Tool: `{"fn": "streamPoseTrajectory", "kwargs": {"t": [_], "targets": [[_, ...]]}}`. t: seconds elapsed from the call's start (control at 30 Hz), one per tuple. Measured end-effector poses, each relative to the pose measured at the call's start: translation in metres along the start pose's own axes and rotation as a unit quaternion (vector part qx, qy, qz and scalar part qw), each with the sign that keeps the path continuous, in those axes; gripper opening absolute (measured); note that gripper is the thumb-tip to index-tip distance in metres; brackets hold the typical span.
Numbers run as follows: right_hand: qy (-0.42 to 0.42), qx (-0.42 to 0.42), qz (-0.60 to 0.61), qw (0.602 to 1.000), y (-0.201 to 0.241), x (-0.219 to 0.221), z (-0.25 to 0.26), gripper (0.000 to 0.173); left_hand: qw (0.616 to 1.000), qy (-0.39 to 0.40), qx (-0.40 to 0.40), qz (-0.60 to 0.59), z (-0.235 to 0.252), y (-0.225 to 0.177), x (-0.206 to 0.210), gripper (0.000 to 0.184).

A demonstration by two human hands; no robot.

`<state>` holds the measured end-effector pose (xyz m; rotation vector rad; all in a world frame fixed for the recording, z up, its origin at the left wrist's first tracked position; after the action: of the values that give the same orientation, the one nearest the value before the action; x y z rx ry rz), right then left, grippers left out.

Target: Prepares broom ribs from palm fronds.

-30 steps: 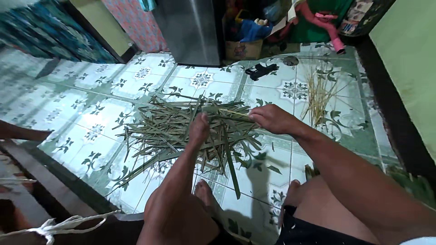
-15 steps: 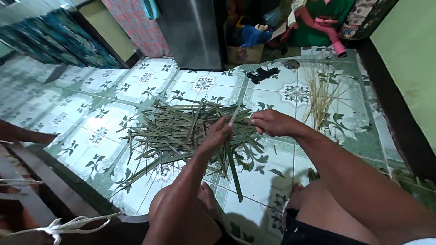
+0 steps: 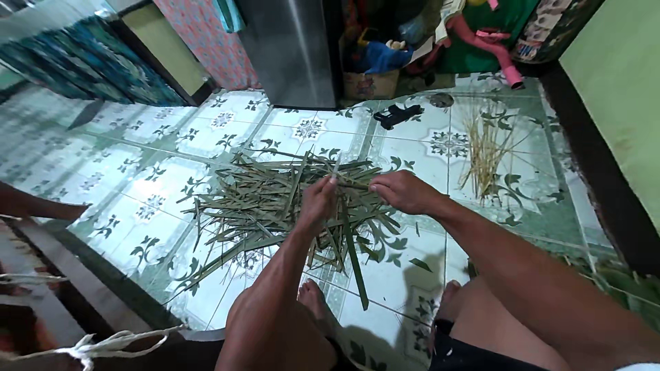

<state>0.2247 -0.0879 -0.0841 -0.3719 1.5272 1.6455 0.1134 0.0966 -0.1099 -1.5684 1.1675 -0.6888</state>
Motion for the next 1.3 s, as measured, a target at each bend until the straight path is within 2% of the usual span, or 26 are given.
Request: {"fn": "streamPoseTrajectory", "kwargs": {"t": [0.07,0.17,0.27,0.33,0.47,0.5,0.63,0.67,0.77,0.87,0.97,1.03,1.17,1.2,1.3], "targets": [[0.002,0.005,-0.022,1.000,0.002,0.001,0.000,0.031,0.999,-0.015,0.023,0.035,0.000,0.002,0.003,0.037],[-0.012,-0.019,-0.051,0.998,-0.001,0.002,-0.002,0.033,0.997,0.004,0.020,0.069,-0.007,0.000,0.010,0.035],[0.013,-0.014,-0.063,0.998,-0.003,0.002,-0.006,0.033,0.996,-0.082,-0.020,-0.004,0.011,0.009,-0.026,0.038],[0.052,0.016,-0.063,0.996,-0.006,0.003,-0.005,0.033,0.994,-0.103,-0.028,0.003,0.015,0.010,-0.030,0.039],[0.054,0.025,-0.053,0.997,-0.011,0.004,-0.004,0.035,0.995,-0.022,0.004,0.102,-0.002,0.015,0.008,0.038],[0.050,0.018,-0.054,0.997,-0.010,0.002,-0.003,0.035,0.994,-0.026,0.006,0.104,-0.004,0.012,0.008,0.038],[0.051,0.033,-0.027,0.998,-0.016,-0.010,-0.009,0.035,0.978,-0.201,-0.034,-0.036,0.019,0.010,-0.067,0.042],[0.059,0.050,-0.017,0.997,-0.020,-0.014,-0.010,0.035,0.973,-0.219,-0.029,-0.063,0.021,0.008,-0.078,0.042],[0.077,0.117,0.028,0.990,-0.028,-0.013,-0.012,0.035,0.983,-0.176,0.017,-0.051,0.013,0.004,-0.065,0.042],[0.073,0.146,0.114,0.980,-0.019,-0.008,-0.010,0.035,0.991,-0.073,0.071,0.087,0.001,0.003,-0.019,0.040],[0.058,0.126,0.184,0.973,-0.002,-0.002,-0.005,0.032,0.967,0.011,0.124,0.220,-0.023,-0.006,0.027,0.039],[0.052,0.109,0.197,0.973,0.004,-0.002,-0.004,0.031,0.964,0.015,0.140,0.224,-0.028,-0.011,0.030,0.039],[0.041,0.087,0.183,0.978,0.003,-0.009,-0.009,0.032,0.985,-0.073,0.109,0.114,0.002,-0.007,-0.012,0.042],[0.036,0.079,0.177,0.980,0.001,-0.008,-0.009,0.031,0.984,-0.070,0.103,0.130,0.002,-0.006,-0.010,0.042],[0.021,0.059,0.147,0.987,0.001,-0.007,-0.006,0.030,0.964,0.005,0.119,0.236,-0.024,-0.012,0.026,0.042]]}}
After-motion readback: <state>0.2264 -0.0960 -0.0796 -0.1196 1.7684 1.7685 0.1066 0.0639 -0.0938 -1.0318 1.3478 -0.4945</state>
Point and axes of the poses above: each hand's wrist, its own z-axis towards the middle knuckle, its own x-axis out of the palm, y = z × x, the point moved 4 cm from there along z, towards the middle knuckle, and after that the axes turned 9 degrees about -x, right-handed, at the moved point
